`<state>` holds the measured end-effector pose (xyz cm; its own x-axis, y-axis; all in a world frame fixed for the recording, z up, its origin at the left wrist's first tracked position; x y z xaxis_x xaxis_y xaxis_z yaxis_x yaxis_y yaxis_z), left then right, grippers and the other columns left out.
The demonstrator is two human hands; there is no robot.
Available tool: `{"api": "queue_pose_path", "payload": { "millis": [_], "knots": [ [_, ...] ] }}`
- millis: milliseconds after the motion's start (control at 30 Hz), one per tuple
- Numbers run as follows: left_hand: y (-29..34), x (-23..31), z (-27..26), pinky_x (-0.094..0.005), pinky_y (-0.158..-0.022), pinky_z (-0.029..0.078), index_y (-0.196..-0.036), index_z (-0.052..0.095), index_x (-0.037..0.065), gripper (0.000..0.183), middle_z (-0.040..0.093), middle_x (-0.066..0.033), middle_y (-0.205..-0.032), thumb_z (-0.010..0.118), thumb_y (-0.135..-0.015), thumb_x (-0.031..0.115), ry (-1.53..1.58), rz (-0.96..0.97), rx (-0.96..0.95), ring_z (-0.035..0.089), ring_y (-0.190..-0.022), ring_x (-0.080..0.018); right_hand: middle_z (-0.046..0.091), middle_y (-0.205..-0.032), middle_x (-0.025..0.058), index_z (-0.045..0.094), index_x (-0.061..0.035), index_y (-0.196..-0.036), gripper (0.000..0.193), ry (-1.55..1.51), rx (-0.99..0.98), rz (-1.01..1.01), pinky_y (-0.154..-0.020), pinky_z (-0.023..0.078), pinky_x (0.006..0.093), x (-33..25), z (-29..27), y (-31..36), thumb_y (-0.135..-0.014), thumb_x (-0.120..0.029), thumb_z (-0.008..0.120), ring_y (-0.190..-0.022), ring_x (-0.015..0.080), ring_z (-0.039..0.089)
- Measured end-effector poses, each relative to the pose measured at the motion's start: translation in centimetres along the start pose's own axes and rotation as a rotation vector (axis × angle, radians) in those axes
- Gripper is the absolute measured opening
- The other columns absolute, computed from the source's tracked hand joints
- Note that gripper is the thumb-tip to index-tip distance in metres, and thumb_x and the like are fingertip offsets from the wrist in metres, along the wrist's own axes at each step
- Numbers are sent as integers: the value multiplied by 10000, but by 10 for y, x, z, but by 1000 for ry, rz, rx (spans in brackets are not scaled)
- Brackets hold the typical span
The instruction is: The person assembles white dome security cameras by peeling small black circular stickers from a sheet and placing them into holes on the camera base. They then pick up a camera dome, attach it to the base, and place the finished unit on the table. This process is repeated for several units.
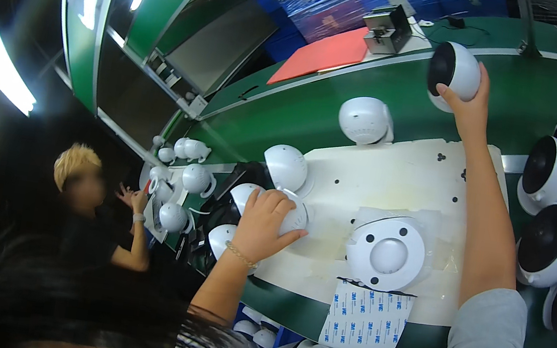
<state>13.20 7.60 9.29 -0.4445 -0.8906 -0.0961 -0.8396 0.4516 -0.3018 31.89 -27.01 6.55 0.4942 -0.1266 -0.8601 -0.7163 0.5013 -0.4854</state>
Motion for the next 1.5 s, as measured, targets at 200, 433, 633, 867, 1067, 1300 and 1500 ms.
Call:
{"api": "queue_pose_path", "payload": {
  "millis": [200, 433, 633, 867, 1067, 1300, 1500],
  "knots": [
    [7, 5, 10, -502, -929, 300, -993, 557, 84, 363, 527, -75, -1075, 660, -670, 211, -46, 40, 75, 471, -1003, -267, 388, -1275, 95, 259, -101, -1349, 961, -414, -909, 219, -983, 292, 327, -48, 99, 74, -535, -238, 750, -1189, 222, 366],
    [17, 9, 5, -503, -939, 292, -1050, 533, 87, 412, 512, -93, -1117, 654, -677, 214, -14, -13, 22, 453, -1043, -283, 316, -1343, 168, 186, -92, -1371, 929, -27, -1432, 347, -999, 289, 334, -10, 150, 183, -640, -230, 742, -1194, 266, 386],
    [-11, 28, -13, -505, -944, 273, -1189, 459, 87, 575, 361, -167, -1294, 673, -691, 280, 96, -9, 199, 344, -1170, -377, 437, -1248, 154, 310, -71, -1313, 733, 79, -1461, 336, -959, 333, 333, 11, 149, 171, -705, -209, 694, -1128, 264, 456],
    [-46, 39, 33, -509, -955, 275, -1230, 433, 115, 603, 317, -128, -1349, 673, -693, 247, -61, 31, 62, 255, -1260, -340, 340, -1307, 151, 296, -84, -1303, 886, 646, -389, -524, -942, 335, 373, -20, 94, 85, -587, -304, 769, -1176, 302, 378],
    [-35, 26, 33, -507, -937, 307, -1244, 420, 122, 630, 348, -88, -1330, 675, -669, 143, -146, 11, 8, 280, -1257, -303, 212, -1375, 166, 196, -91, -1345, 1119, 539, -361, -103, -992, 309, 382, 41, 77, 58, -455, -314, 838, -1233, 332, 304],
    [-22, 12, 31, -509, -925, 322, -1247, 418, 104, 590, 375, -83, -1303, 598, -687, 55, -259, -1, 9, 299, -1248, -295, 262, -1333, 181, 190, -91, -1339, 1084, 432, -401, 43, -988, 327, 376, 46, 76, 54, -477, -224, 831, -1215, 320, 328],
    [-21, -4, 35, -512, -908, 327, -1266, 393, 82, 620, 359, -93, -1315, 607, -684, 121, -327, -123, 26, 305, -1242, -304, 255, -1337, 152, 228, -141, -1304, 1026, 224, -372, -178, -967, 354, 391, -2, 75, 57, -473, -176, 827, -1207, 316, 330]
  ]
}}
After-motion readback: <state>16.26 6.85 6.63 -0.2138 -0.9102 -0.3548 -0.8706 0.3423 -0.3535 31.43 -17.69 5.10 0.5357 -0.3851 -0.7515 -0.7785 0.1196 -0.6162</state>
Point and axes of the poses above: each hand's wrist, its own y-axis away from the middle knuckle, its own z-axis out of the palm, x = y × z, the point moved 9 cm from there along -y, towards the middle knuckle
